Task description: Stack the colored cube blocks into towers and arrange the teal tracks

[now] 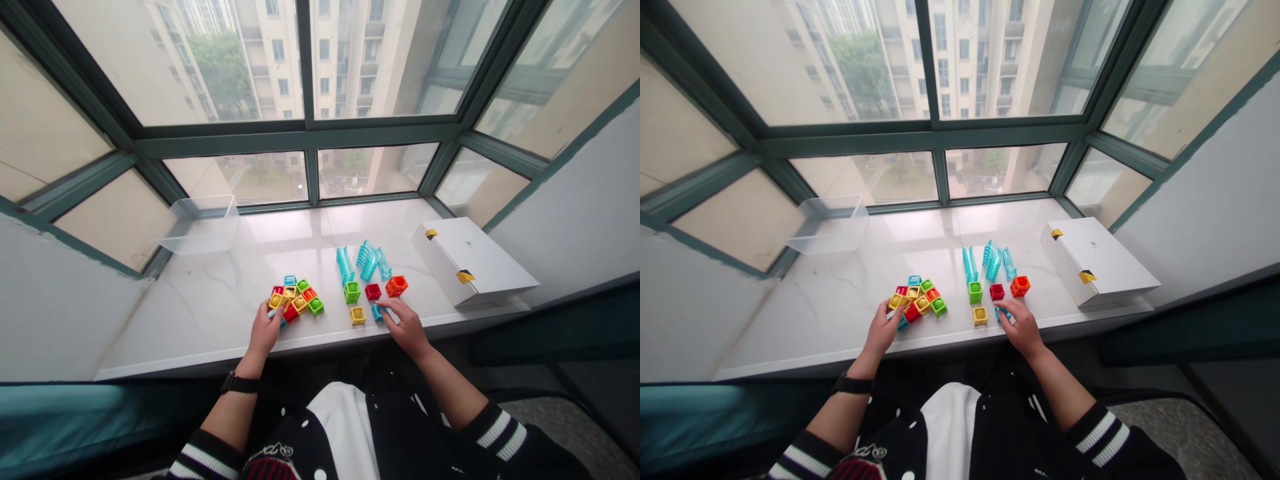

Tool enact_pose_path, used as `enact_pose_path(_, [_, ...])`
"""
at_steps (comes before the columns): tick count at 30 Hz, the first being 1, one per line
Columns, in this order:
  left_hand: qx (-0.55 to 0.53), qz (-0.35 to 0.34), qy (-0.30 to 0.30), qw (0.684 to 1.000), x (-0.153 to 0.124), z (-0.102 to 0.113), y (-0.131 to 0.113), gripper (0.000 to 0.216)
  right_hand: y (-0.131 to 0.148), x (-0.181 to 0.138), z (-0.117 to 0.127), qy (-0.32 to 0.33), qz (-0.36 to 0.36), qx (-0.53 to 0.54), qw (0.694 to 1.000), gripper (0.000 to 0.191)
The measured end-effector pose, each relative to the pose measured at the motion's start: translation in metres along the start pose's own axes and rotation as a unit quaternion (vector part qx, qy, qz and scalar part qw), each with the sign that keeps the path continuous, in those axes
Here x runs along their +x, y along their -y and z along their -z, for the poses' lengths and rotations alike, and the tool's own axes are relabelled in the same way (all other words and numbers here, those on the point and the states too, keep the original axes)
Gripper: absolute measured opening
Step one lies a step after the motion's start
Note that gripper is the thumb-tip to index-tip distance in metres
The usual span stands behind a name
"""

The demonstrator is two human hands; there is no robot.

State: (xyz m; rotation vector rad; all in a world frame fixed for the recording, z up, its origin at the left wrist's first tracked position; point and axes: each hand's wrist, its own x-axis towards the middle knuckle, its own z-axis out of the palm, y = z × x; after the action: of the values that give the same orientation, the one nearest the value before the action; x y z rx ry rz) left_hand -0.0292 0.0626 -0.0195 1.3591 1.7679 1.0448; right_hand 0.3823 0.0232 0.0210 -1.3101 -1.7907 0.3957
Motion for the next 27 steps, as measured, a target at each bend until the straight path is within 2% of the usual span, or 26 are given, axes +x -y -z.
enact_pose_path(3, [-0.145,0.034,0.007,0.989,-0.014,0.001,-0.017,0.063,0.008,0.003,-0.008,0.004,0.010,0.017,1.000,0.025])
enact_pose_path(6, [-0.293,0.077,0.056,0.951,-0.030,-0.009,-0.037,0.068,0.020,0.007,-0.017,0.008,0.016,0.038,0.999,0.025])
enact_pose_path(9, [-0.366,0.116,0.110,0.917,-0.046,-0.027,-0.058,0.066,0.037,0.010,-0.030,0.040,0.028,0.070,0.996,0.032])
enact_pose_path(14, [-0.414,0.147,0.200,0.876,-0.068,-0.057,-0.089,0.062,0.066,0.015,-0.049,0.102,0.060,0.112,0.987,0.060])
enact_pose_path(20, [-0.413,0.134,0.234,0.870,-0.072,-0.077,-0.101,0.071,0.071,0.017,-0.052,0.070,0.031,0.126,0.989,0.048])
enact_pose_path(27, [-0.384,0.120,0.243,0.883,-0.073,-0.085,-0.104,0.073,0.060,0.015,-0.049,0.079,0.017,0.110,0.991,0.046])
